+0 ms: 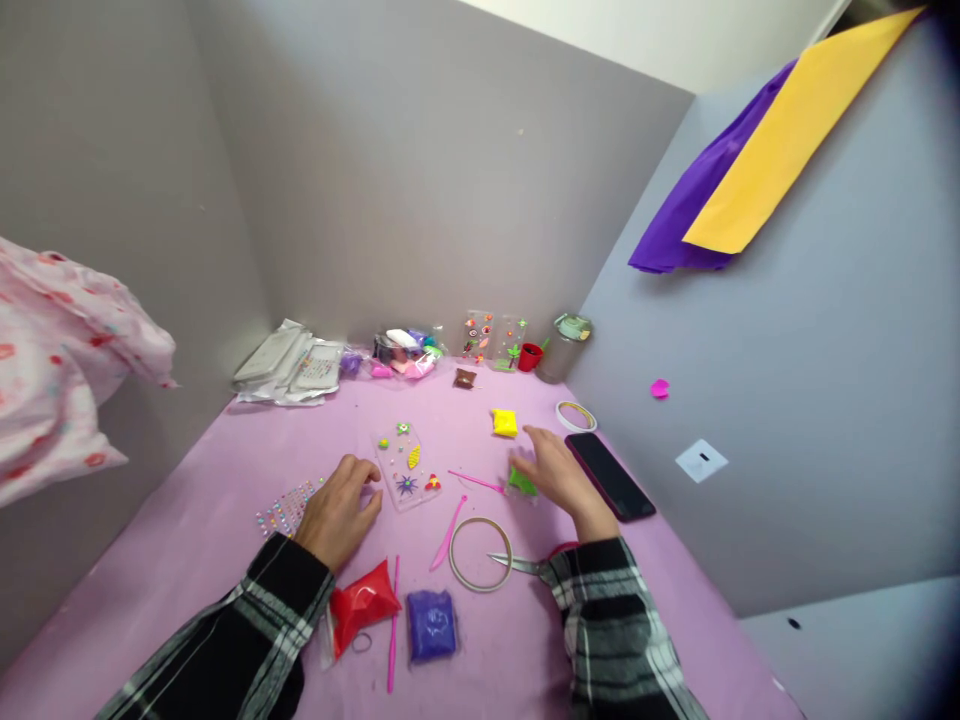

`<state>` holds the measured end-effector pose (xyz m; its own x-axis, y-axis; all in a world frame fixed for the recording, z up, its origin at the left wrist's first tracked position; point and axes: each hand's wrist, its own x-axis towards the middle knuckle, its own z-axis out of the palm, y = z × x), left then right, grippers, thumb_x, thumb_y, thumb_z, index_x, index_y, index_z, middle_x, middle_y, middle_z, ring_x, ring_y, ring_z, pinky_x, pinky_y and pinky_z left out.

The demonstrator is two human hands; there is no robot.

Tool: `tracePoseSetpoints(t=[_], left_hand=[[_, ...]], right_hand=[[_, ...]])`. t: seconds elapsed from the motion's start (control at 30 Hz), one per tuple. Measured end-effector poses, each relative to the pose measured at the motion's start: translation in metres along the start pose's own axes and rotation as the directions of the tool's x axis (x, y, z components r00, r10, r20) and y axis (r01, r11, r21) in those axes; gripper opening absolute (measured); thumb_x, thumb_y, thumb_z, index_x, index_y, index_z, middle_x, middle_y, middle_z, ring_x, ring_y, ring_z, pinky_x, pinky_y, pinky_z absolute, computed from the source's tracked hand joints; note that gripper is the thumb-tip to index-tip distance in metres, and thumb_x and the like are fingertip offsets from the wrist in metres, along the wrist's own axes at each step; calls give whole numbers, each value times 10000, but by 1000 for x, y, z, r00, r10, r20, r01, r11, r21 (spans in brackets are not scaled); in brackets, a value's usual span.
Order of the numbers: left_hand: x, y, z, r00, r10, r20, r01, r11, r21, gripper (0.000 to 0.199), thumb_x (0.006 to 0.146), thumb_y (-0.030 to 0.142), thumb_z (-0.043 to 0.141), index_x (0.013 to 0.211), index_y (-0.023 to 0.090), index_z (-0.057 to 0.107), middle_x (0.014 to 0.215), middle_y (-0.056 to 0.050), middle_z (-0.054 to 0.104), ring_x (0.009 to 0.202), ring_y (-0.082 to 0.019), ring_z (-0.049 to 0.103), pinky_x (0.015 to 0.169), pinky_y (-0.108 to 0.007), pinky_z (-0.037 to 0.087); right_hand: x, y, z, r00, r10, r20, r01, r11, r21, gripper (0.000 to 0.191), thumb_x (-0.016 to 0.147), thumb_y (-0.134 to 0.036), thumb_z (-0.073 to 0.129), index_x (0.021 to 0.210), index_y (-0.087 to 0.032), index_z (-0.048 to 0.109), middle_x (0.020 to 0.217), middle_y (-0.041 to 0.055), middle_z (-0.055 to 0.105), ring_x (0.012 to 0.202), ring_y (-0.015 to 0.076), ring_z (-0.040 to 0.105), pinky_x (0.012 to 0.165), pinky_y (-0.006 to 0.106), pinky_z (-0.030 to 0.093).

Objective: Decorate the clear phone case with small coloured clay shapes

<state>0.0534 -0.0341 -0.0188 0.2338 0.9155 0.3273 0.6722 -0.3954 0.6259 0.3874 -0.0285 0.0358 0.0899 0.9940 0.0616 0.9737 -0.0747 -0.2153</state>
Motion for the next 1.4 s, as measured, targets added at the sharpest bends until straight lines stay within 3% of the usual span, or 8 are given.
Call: tracePoseSetpoints(t=[0.23, 0.5, 0.7, 0.97, 1.1, 1.23, 1.33, 1.4], left_hand=[[0, 9, -9, 996, 50, -77, -55, 996, -71, 150, 906, 331, 491, 943, 241, 605, 911, -14, 568, 705, -179, 551, 731, -331, 451], [-1, 15, -6, 993, 72, -98, -86, 985, -149, 171, 895, 330, 504, 924, 237, 645, 843, 1, 560, 644, -164, 542, 683, -310, 445], [-1, 15, -5, 991, 59, -120, -82, 977, -194, 176, 895, 333, 518, 955, 239, 655, 800, 12, 519, 660, -174, 534, 686, -311, 440], [2, 16, -18, 982, 6, -187, -60, 956, -288, 181, 888, 346, 540, 957, 233, 663, 859, -11, 569, 686, -178, 534, 729, -323, 449], [6, 14, -28, 962, -131, -239, 31, 924, -381, 222, 881, 372, 558, 1024, 222, 637, 870, -12, 570, 729, -185, 548, 770, -325, 458], [6, 21, -26, 979, -189, -78, 122, 847, -518, 276, 867, 441, 568, 987, 207, 655, 807, -12, 620, 683, -183, 593, 663, -293, 482], [4, 29, -22, 987, -155, 50, 156, 807, -570, 302, 869, 476, 570, 895, 201, 692, 737, -8, 639, 649, -178, 606, 651, -285, 489], [2, 33, -21, 986, -133, 96, 164, 799, -579, 333, 890, 490, 547, 890, 202, 713, 708, -7, 641, 671, -185, 618, 680, -288, 489]], right_hand=[[0, 11, -8, 998, 51, 45, -49, 998, -30, 357, 936, -242, 612, 1288, -191, 648, 1247, 145, 710, 1151, 300, 660, 934, 374, 468], [-18, 12, -4, 988, -8, 156, 16, 999, -51, 549, 711, -110, 802, 1243, -169, 682, 1257, 167, 694, 1155, 306, 664, 932, 344, 474], [28, 3, -27, 997, 63, 50, -61, 997, -44, 388, 906, -382, 715, 1189, -120, 666, 1174, 208, 704, 1142, 347, 655, 941, 432, 486], [84, -24, 14, 983, 162, -83, -149, 978, 146, 352, 989, -357, 634, 1290, -176, 602, 1308, 103, 618, 1106, 249, 648, 927, 467, 567], [63, -35, 11, 993, 80, -91, -51, 956, 289, 419, 907, -260, 721, 1295, -146, 611, 1254, 132, 644, 1114, 278, 644, 964, 464, 521], [11, -69, 3, 980, -184, -69, 196, 873, 446, 326, 828, -183, 738, 1151, -212, 701, 1121, 55, 680, 1023, 215, 647, 920, 325, 499], [-30, -94, 4, 894, -435, -104, 387, 636, 668, 246, 882, -191, 668, 1122, -227, 704, 1041, 34, 654, 939, 194, 621, 853, 308, 482], [-47, -102, 9, 884, -453, -118, 384, 559, 735, 273, 894, -157, 645, 1151, -234, 693, 1052, 36, 647, 952, 197, 614, 863, 314, 469]])
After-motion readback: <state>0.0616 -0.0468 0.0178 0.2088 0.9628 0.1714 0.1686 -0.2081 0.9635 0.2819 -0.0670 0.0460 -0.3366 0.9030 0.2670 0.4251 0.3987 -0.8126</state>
